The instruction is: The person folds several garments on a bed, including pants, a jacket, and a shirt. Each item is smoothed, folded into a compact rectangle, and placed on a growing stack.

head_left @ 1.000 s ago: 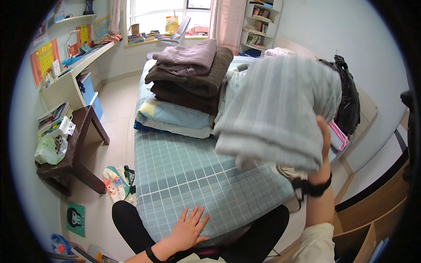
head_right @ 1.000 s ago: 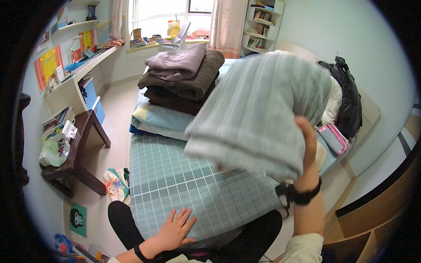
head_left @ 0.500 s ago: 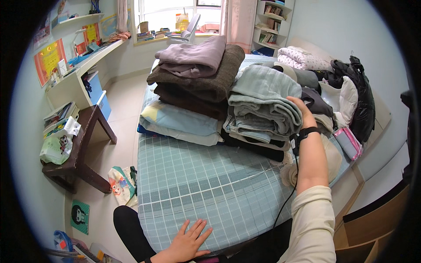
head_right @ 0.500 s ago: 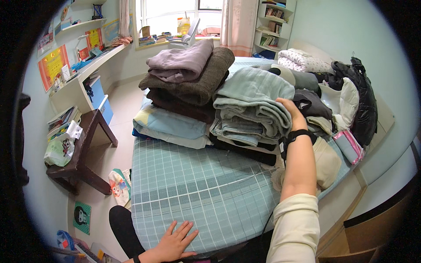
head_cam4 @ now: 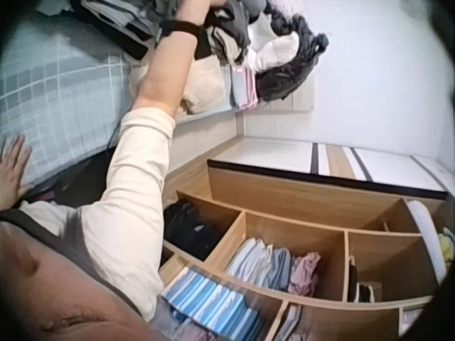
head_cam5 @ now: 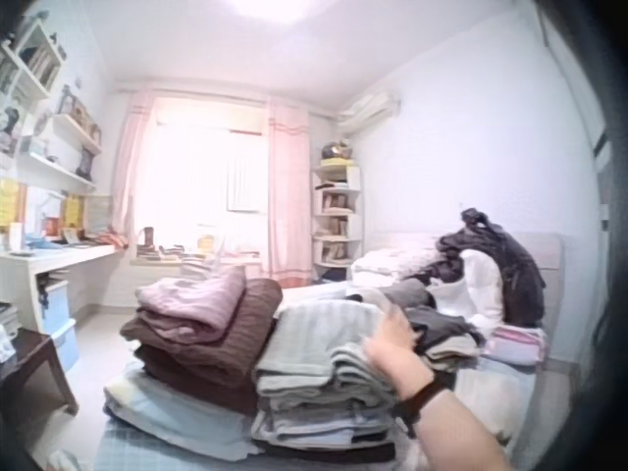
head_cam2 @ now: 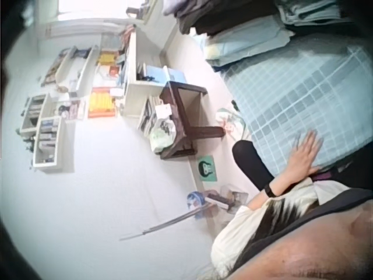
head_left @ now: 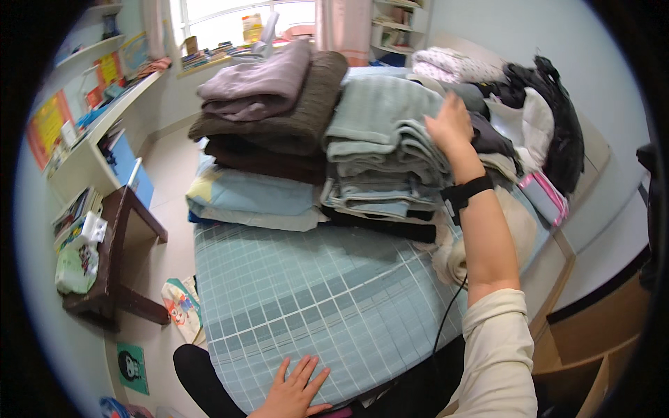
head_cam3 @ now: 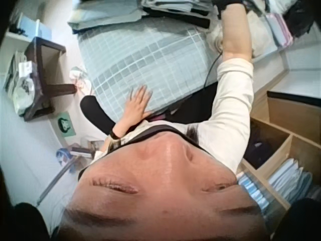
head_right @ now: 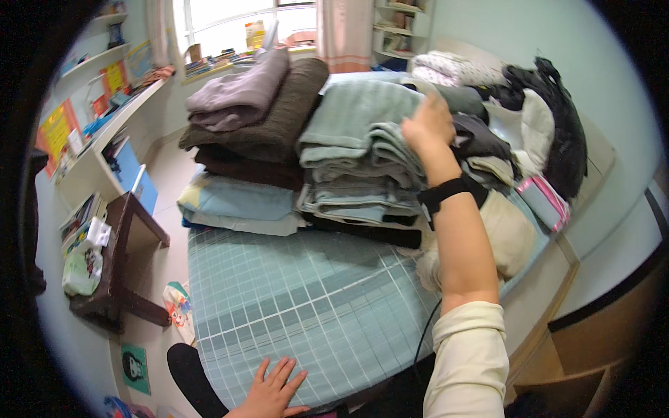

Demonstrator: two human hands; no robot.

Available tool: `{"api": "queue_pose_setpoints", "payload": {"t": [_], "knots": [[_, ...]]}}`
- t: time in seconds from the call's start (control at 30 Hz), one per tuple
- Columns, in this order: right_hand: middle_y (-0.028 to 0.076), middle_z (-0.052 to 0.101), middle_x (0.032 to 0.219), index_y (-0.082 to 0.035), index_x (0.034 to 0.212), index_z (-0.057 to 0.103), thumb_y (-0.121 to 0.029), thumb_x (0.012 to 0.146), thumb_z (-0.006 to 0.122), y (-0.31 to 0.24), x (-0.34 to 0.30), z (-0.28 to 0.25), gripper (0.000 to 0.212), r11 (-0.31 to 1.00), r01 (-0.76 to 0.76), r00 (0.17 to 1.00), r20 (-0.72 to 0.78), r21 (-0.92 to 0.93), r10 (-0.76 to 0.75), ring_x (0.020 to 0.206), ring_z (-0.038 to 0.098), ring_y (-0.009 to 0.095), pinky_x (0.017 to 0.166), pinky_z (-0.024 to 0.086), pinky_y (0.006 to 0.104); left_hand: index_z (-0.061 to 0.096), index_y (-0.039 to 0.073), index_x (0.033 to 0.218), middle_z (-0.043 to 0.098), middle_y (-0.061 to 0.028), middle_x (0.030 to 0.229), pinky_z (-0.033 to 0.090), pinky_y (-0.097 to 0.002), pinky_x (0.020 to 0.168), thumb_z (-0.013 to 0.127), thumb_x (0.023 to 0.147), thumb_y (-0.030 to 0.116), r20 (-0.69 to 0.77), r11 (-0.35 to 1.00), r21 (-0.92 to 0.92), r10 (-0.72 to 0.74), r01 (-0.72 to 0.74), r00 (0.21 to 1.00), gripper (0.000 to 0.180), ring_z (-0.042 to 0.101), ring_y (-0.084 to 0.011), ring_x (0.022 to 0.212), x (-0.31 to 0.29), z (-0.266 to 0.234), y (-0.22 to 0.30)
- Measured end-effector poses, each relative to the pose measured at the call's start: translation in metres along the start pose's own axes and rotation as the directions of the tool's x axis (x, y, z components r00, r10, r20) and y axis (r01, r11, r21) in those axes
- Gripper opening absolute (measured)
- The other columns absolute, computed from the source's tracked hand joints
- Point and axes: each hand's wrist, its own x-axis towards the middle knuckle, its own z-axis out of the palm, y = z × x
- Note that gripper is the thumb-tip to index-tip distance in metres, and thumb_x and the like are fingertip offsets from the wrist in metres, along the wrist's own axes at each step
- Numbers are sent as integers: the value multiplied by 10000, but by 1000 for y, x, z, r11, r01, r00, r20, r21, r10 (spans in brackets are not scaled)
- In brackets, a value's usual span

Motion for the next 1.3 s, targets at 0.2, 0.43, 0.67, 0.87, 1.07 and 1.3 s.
{"api": "queue_pose_setpoints", "payload": {"t": [0.2,0.43,0.67,0.87,1.07,1.3], "knots": [[172,351,1617,-153,1553,408,-540,1055,360,-64,-96,-24,633,809,586,808,37,46,-587,1508,278,354,1232,120,569,365,82,1560,279,-226,1629,156,-597,1225,779,799,439,-40,999,40,5,-4,999,937,270,-395,1504,2,-2,4],[169,309,1631,-106,1524,420,-408,1021,532,-38,-145,-33,597,734,461,822,72,499,-565,1527,236,371,1229,145,570,351,76,1565,270,-234,1632,166,-602,1218,767,820,434,-79,996,82,41,-35,996,926,267,-421,1497,-1,-4,7],[239,168,1659,-90,1595,250,-340,800,837,102,-260,-120,1019,990,59,866,500,-130,15,1522,193,456,1187,202,638,327,77,1574,261,-229,1636,179,-613,1210,767,834,411,-93,994,94,58,-50,994,923,264,-428,1496,-2,1,6],[295,55,1666,-89,1632,-24,-606,777,791,151,-310,-100,1290,969,-42,737,647,-244,195,1507,136,546,1163,195,686,464,86,1490,387,-241,1555,181,-638,1190,768,771,608,-142,970,233,108,-73,984,939,341,-391,1474,-1,6,0],[300,350,1539,-78,1587,176,-458,838,766,158,-265,-53,1027,913,-1,811,534,-407,239,1206,573,495,932,520,569,468,80,1484,375,-238,1561,164,-632,1203,781,776,585,-142,978,203,86,-56,986,925,321,-400,1484,-2,6,3],[228,724,1047,-21,1336,570,-77,847,693,152,-258,-133,507,976,-192,958,236,98,164,967,709,383,835,559,454,461,68,1486,374,-236,1561,167,-615,1208,783,772,595,-159,979,196,87,-55,983,945,320,-398,1482,-2,4,3]]}}
